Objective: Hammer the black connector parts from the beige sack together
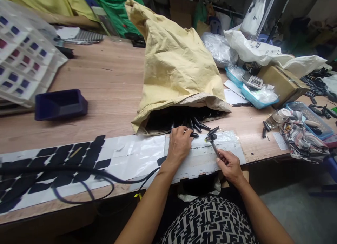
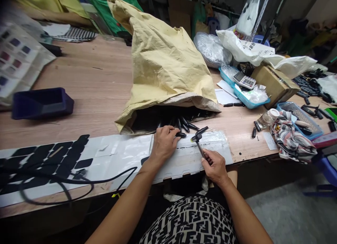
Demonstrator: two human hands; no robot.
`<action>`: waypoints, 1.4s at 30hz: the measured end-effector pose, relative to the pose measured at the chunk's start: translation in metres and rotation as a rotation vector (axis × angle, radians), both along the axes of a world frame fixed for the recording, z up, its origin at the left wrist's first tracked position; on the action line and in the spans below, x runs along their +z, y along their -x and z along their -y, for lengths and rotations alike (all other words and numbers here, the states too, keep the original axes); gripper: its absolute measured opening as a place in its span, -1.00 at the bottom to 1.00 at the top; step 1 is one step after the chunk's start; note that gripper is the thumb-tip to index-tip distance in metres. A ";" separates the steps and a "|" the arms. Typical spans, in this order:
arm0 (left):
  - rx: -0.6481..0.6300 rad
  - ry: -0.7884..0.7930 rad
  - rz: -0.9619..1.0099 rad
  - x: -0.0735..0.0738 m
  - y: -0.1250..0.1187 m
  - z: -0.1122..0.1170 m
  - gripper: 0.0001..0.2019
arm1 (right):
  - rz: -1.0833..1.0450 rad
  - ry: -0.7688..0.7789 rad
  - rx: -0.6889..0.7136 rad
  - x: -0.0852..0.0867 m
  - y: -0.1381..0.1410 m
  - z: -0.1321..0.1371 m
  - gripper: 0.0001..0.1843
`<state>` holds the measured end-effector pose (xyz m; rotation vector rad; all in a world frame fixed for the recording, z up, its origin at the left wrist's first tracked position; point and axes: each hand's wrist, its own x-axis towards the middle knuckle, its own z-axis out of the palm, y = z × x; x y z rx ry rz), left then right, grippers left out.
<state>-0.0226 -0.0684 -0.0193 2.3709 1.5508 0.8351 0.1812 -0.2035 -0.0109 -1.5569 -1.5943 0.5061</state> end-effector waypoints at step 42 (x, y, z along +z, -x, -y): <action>-0.286 0.305 0.294 -0.008 -0.014 0.038 -0.88 | 0.131 -0.014 0.203 0.023 0.004 0.027 -0.62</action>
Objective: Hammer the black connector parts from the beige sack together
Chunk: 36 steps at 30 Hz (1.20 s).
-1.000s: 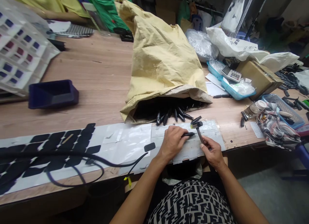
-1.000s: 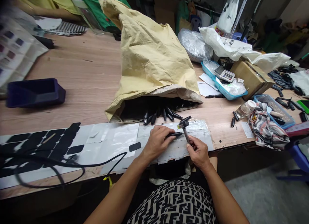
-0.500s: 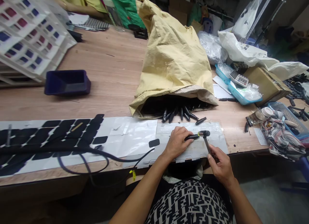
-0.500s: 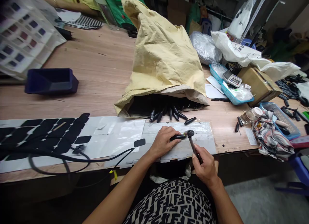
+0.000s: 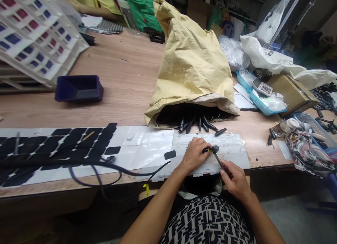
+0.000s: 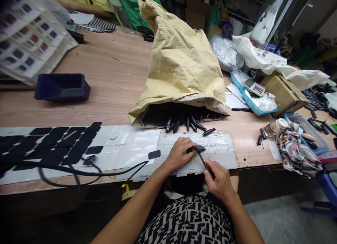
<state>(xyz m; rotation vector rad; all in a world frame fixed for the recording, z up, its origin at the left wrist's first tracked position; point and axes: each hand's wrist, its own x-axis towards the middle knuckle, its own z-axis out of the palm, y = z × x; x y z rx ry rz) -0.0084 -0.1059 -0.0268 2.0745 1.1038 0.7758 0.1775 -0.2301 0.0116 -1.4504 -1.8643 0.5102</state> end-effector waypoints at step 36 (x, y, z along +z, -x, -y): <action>0.219 -0.179 -0.182 0.011 -0.058 -0.042 -0.81 | -0.253 0.115 -0.365 -0.029 -0.042 -0.030 -0.56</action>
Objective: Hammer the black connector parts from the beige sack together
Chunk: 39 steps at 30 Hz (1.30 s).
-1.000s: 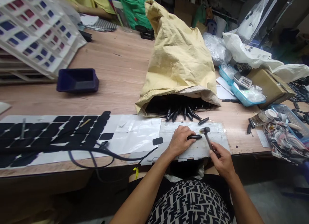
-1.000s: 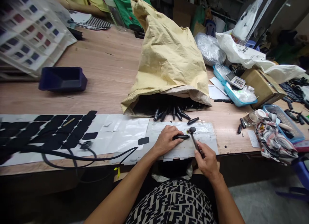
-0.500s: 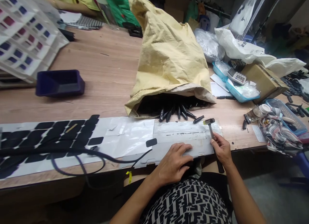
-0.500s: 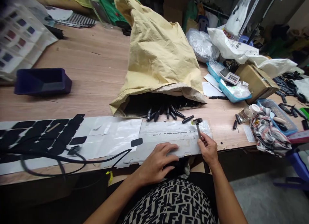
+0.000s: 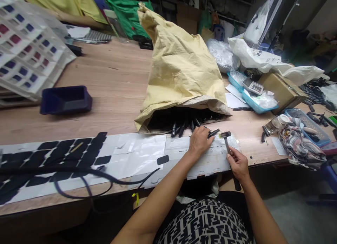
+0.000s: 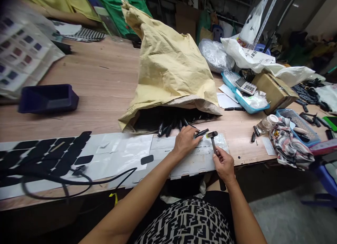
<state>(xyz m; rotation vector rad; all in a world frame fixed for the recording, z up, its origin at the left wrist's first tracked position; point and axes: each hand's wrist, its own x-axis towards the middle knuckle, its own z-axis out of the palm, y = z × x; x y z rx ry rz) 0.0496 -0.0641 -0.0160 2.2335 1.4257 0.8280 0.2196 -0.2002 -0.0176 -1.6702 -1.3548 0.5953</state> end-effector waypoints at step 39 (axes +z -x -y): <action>-0.215 0.194 0.180 -0.012 0.062 0.028 -0.81 | 0.399 -0.182 0.238 0.027 0.035 0.016 -0.60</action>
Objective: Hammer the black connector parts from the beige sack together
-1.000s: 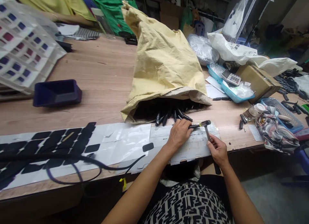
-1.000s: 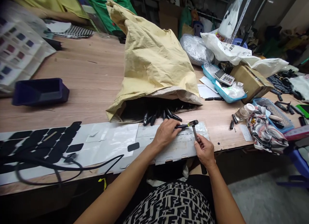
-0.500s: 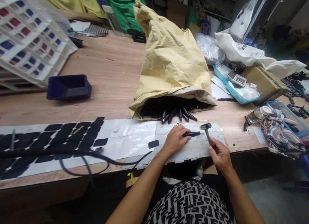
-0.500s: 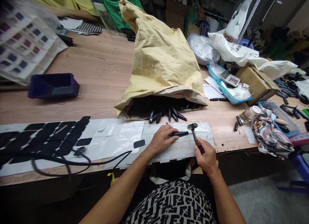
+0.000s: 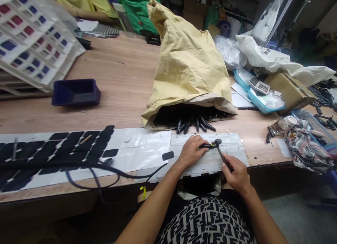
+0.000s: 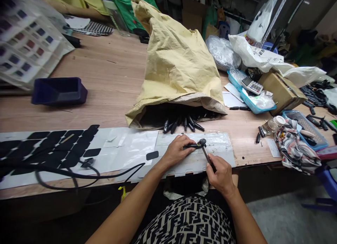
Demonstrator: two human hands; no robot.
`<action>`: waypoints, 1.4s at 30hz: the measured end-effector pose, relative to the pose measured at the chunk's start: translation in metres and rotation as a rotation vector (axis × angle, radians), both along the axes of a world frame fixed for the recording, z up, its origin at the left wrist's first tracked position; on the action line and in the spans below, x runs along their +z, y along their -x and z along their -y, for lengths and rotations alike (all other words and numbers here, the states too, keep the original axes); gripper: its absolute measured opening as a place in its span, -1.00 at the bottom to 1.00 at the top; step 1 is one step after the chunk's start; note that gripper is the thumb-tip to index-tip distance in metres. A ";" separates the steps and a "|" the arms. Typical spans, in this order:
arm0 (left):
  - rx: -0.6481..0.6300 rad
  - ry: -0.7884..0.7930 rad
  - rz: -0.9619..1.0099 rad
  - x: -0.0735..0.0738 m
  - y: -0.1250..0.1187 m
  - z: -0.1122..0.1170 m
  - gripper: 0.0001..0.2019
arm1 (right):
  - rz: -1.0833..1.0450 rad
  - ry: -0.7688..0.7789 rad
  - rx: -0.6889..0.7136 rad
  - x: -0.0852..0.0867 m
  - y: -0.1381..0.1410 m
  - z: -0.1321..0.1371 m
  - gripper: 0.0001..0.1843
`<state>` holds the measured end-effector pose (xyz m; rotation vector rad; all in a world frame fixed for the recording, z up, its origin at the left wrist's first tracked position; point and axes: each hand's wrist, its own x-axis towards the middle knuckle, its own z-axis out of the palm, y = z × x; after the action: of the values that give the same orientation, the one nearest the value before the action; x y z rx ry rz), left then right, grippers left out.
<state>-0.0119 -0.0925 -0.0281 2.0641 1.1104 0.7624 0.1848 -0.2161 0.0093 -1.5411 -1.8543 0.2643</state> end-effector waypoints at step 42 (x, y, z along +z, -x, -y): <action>0.941 -0.062 -0.001 0.014 0.027 -0.051 -0.73 | -0.252 0.103 -0.219 -0.028 -0.022 -0.019 -0.59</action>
<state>-0.0387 -0.0417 -0.0146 1.5060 2.1043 1.2217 0.2063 -0.1971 -0.0191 -1.6806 -1.4844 0.4357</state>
